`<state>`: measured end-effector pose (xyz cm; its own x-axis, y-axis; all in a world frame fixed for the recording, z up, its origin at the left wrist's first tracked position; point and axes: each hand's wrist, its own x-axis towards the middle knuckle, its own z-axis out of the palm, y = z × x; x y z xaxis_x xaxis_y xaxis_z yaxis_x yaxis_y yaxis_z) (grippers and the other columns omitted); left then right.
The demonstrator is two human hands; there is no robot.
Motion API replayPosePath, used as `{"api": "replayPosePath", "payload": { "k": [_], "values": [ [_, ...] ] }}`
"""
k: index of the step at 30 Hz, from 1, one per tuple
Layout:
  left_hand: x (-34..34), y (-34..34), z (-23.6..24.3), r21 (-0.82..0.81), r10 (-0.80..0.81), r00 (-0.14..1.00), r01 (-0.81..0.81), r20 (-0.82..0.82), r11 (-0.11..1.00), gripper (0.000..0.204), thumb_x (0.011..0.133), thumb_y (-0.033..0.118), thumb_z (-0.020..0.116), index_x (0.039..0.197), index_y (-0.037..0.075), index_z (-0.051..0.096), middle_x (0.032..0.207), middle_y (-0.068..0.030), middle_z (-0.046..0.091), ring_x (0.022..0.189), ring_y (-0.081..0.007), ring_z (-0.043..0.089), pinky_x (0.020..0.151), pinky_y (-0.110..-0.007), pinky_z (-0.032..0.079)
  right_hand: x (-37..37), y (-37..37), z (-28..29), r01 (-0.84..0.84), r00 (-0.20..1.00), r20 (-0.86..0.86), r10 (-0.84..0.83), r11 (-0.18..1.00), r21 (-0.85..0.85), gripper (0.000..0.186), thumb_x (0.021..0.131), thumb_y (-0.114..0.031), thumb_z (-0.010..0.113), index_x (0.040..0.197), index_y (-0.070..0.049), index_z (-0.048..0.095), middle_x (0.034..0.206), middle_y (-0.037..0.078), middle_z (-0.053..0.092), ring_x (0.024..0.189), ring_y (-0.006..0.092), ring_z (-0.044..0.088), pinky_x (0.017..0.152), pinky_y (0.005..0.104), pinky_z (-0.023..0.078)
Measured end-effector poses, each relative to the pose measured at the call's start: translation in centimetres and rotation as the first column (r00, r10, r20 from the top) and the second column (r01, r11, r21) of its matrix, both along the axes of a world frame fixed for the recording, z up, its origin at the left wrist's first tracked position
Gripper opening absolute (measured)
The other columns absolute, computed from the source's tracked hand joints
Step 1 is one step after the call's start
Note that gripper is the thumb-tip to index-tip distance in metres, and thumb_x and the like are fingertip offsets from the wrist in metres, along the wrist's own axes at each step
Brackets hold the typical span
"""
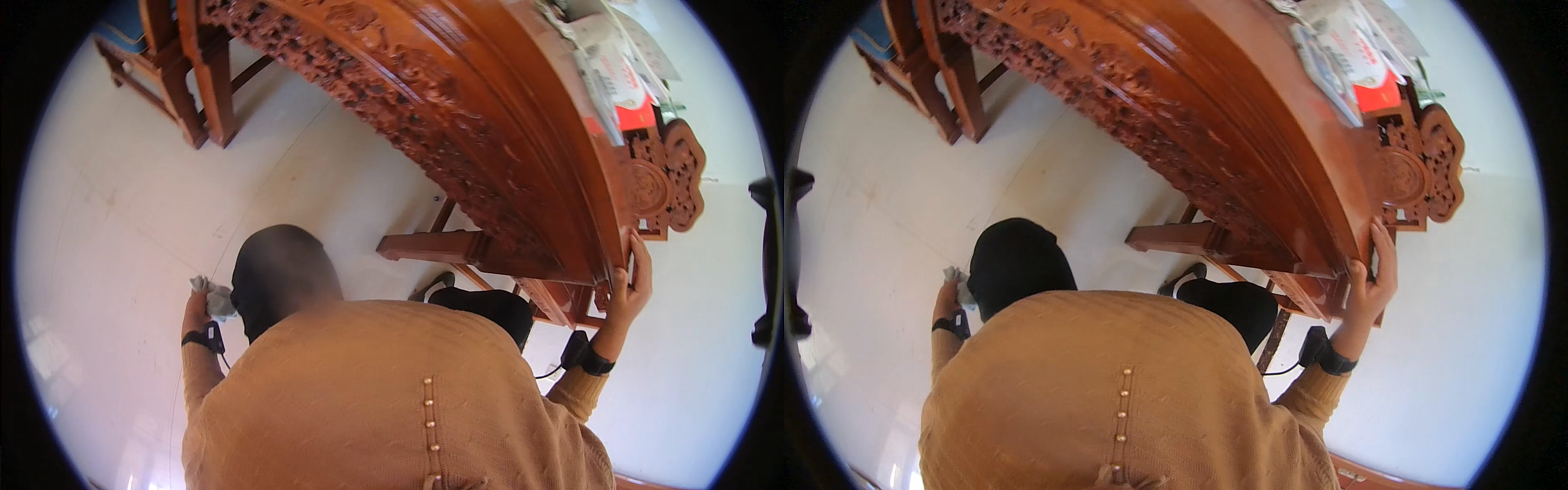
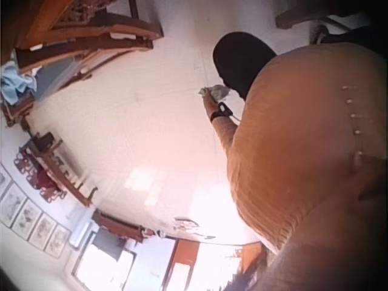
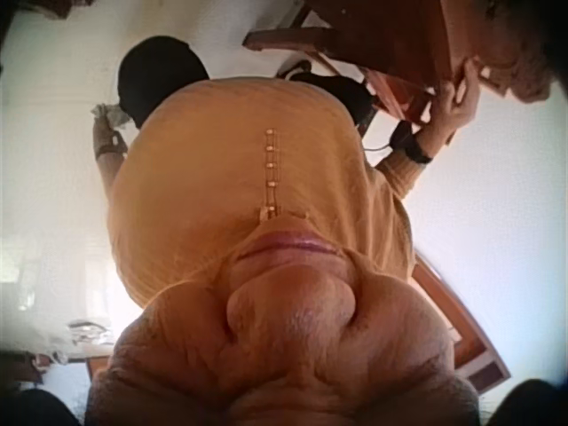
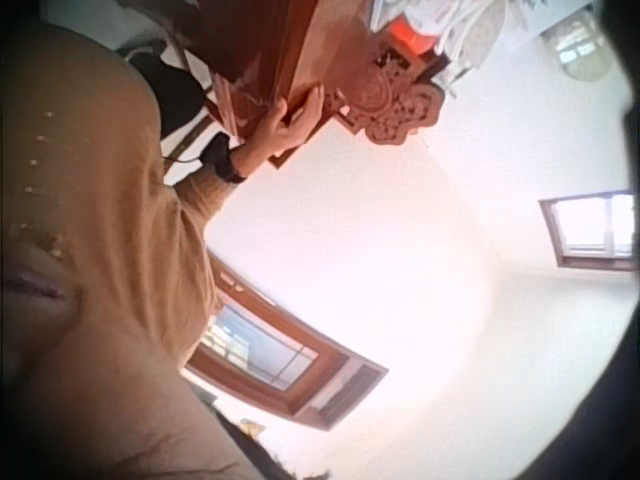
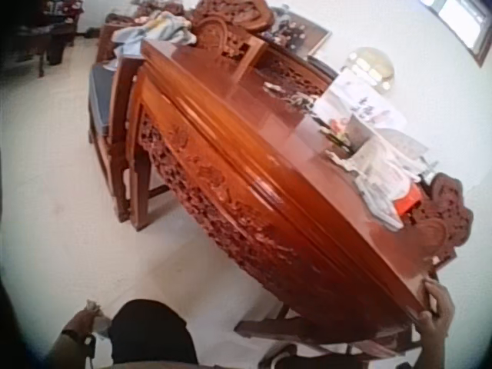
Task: The person wipes a carved wooden table and adjacent chair with a cloth, cleaning the legs, carved panels, and tabletop. They move small items on the table to reach the surface and continue wiping different sections of the furniture.
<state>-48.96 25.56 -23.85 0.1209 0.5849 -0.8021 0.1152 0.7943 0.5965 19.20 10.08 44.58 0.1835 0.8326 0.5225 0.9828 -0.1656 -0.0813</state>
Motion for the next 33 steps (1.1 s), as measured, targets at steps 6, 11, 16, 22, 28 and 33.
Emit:
{"api": "replayPosePath", "payload": {
  "k": [6, 11, 16, 22, 28, 33],
  "values": [
    [2.5, 3.0, 3.9, 0.248, -0.025, 0.923, -0.077, 0.383, 0.966, 0.035, 0.093, 0.025, 0.067, 0.124, 0.010, 0.063, 0.111, -0.0074, 0.073, 0.102, -0.0236, 0.071, 0.087, -0.039, 0.058, -0.5, -1.3, 1.3, 0.055, 0.995, 0.083, -0.052, 0.998, -0.034, 0.062, 0.097, -0.050, 0.060, 0.129, 0.003, 0.065, 0.136, 0.021, 0.064, 0.130, 0.0380, 0.058, 0.114, 0.0467, 0.039],
    [9.3, 7.1, 9.7, 0.633, -0.198, 0.958, 0.022, 0.208, 0.774, 0.040, 0.092, 0.029, 0.071, 0.124, 0.007, 0.061, 0.117, -0.0098, 0.071, 0.110, -0.0261, 0.068, 0.099, -0.042, 0.055, 0.6, -3.0, 1.6, 0.107, 0.972, 0.216, -0.088, 0.991, -0.079, 0.063, 0.102, -0.047, 0.053, 0.136, 0.006, 0.059, 0.141, 0.023, 0.060, 0.134, 0.0395, 0.054, 0.116, 0.0467, 0.037],
    [12.6, 11.8, 14.2, -0.168, 0.413, 0.348, -0.559, 0.841, 0.812, 0.035, 0.100, 0.030, 0.061, 0.125, 0.005, 0.057, 0.126, -0.0140, 0.065, 0.121, -0.0318, 0.061, 0.110, -0.050, 0.047, 0.3, -4.0, 1.3, 0.058, 0.997, -0.057, -0.059, 0.998, -0.024, 0.082, 0.094, -0.057, 0.069, 0.145, 0.005, 0.049, 0.145, 0.020, 0.055, 0.120, 0.0318, 0.061, 0.094, 0.0425, 0.055],
    [13.6, 23.7, 21.7, -0.013, 0.440, 0.159, -0.932, 0.884, 0.362, 0.047, 0.098, 0.012, 0.060, 0.142, 0.007, 0.045, 0.139, -0.0138, 0.054, 0.134, -0.0304, 0.051, 0.115, -0.051, 0.043, -0.5, -2.9, 1.6, 0.067, 0.997, 0.026, -0.067, 0.997, -0.025, 0.083, 0.093, -0.065, 0.062, 0.135, 0.006, 0.057, 0.133, 0.023, 0.061, 0.114, 0.0359, 0.064, 0.094, 0.0458, 0.055],
    [17.8, 37.0, 27.5, 0.488, 0.532, 0.538, -0.837, 0.654, 0.247, 0.050, 0.107, 0.037, 0.044, 0.142, 0.003, 0.051, 0.151, -0.0176, 0.046, 0.134, -0.0336, 0.049, 0.115, -0.045, 0.038, -0.9, -2.0, 1.4, 0.118, 0.987, 0.110, -0.118, 0.993, 0.015, 0.091, 0.093, -0.075, 0.053, 0.124, 0.010, 0.065, 0.120, 0.026, 0.067, 0.112, 0.0393, 0.064, 0.098, 0.0482, 0.052],
    [21.9, 42.4, 17.7, 0.902, 0.864, 0.484, -0.422, 0.137, 0.093, 0.043, 0.108, 0.028, 0.048, 0.129, -0.007, 0.061, 0.150, -0.0271, 0.046, 0.135, -0.0446, 0.044, 0.116, -0.045, 0.035, -0.9, -1.5, 1.4, 0.113, 0.963, 0.248, -0.109, 0.994, -0.001, 0.093, 0.095, -0.076, 0.046, 0.121, 0.011, 0.064, 0.118, 0.026, 0.067, 0.109, 0.0397, 0.065, 0.096, 0.0485, 0.053]
  ]
}}
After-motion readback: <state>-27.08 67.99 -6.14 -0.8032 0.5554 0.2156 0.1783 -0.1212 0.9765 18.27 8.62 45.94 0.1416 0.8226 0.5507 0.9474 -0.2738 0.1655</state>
